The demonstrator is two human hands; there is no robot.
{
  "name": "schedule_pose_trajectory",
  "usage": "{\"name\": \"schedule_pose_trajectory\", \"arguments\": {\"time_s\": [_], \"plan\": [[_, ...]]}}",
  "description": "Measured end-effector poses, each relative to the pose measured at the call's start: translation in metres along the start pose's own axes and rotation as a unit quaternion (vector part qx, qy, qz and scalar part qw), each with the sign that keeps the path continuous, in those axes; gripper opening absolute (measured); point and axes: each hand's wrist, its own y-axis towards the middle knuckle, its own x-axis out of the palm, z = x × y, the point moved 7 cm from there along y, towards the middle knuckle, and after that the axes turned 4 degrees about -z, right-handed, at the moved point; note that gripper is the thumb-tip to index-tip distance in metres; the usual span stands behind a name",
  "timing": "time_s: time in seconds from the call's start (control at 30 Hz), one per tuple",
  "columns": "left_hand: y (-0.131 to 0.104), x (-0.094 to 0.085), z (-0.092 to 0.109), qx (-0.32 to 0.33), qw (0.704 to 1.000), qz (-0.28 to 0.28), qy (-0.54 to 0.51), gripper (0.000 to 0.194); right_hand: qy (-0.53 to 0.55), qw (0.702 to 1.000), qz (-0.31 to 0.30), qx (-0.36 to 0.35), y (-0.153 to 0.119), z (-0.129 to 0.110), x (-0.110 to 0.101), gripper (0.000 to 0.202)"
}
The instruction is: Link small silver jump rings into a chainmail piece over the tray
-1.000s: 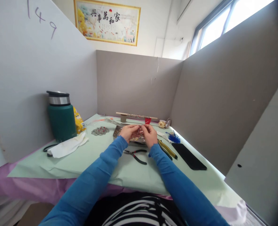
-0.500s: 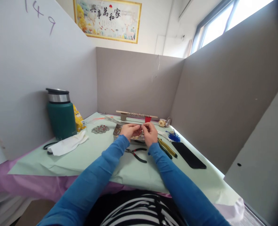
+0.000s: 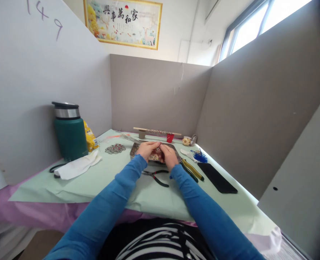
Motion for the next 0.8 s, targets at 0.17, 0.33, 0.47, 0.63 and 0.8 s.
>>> {"name": "schedule_pose_trajectory", "arguments": {"time_s": [0.17,0.33,0.47,0.63,0.8], "plan": [[-0.001,0.005,0.009,0.03,0.998,-0.056,0.016,0.028,0.145,0.987,-0.062,0.021,-0.002,0.0,0.012,0.03],[0.003,-0.001,0.005,0.002,0.998,-0.055,0.019,0.03,-0.027,0.999,-0.01,-0.034,-0.003,0.0,0.001,0.034],[0.004,-0.007,0.0,-0.024,0.999,-0.02,0.008,0.026,-0.117,0.989,0.076,-0.057,-0.001,-0.002,-0.019,0.034],[0.001,-0.001,-0.004,-0.047,0.997,-0.046,0.037,0.02,-0.082,0.988,0.103,-0.081,0.004,-0.007,-0.028,0.026],[-0.002,0.004,-0.007,-0.07,0.994,-0.073,0.033,0.019,-0.066,0.987,0.111,-0.091,0.004,-0.008,-0.028,0.022]]}}
